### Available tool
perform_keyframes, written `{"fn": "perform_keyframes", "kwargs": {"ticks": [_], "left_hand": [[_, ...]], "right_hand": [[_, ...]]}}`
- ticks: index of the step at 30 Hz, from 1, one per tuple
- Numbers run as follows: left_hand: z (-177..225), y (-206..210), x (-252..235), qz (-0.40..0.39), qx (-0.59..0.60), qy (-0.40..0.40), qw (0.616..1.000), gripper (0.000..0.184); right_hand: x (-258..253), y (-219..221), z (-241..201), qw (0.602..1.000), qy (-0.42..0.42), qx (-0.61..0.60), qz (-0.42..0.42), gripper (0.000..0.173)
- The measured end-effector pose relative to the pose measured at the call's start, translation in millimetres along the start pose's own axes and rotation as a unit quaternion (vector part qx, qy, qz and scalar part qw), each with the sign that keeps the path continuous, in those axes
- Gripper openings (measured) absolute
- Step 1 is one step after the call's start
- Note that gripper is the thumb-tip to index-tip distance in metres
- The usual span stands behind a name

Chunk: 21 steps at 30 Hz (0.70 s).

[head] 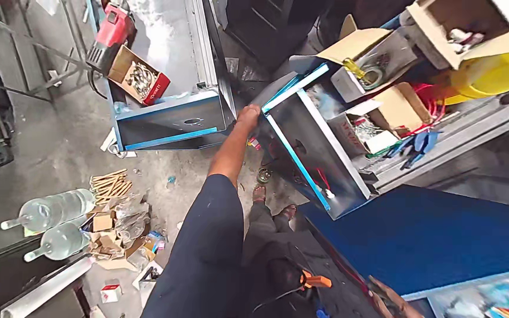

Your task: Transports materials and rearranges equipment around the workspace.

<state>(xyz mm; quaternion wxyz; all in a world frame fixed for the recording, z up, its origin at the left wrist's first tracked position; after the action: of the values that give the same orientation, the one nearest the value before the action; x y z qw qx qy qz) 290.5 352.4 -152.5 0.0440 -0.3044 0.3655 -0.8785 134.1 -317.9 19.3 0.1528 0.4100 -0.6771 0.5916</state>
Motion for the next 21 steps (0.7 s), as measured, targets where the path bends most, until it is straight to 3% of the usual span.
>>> {"fn": "perform_keyframes", "kwargs": {"ticks": [3,10,16,21], "left_hand": [[2.8,-6.9,-2.9,0.007,-0.006,-0.026,1.0,0.053],[-5.3,-49.6,-5.4,0.075,0.014,-0.119,0.99,0.049],[-10.5,-72.5,1.0,0.115,-0.028,-0.156,0.981,0.042],[-1.9,-75.6,-21.4,0.129,-0.078,-0.157,0.976,0.055]], "right_hand": [[9.6,6.9,-1.4,0.999,0.022,0.01,-0.022,0.041],[-4.0,-10.9,-11.1,0.998,-0.02,-0.022,0.047,0.038],[-52.3,-26.6,-13.0,0.992,-0.094,-0.022,0.078,0.036],[-78.7,-47.2,-6.9,0.985,-0.095,-0.046,0.136,0.036]]}}
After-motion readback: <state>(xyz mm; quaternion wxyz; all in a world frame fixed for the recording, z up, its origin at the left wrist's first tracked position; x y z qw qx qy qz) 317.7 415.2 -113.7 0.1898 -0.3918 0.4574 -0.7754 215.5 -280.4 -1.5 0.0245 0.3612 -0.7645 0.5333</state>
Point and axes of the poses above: each hand's wrist, its own x-axis away from the middle knuckle, its own y-axis out of the palm, z = x × y, the point moved 8 cm from there along -x, towards the middle knuckle, and after that the axes turned 14 degrees about x, right-handed, at the moved point
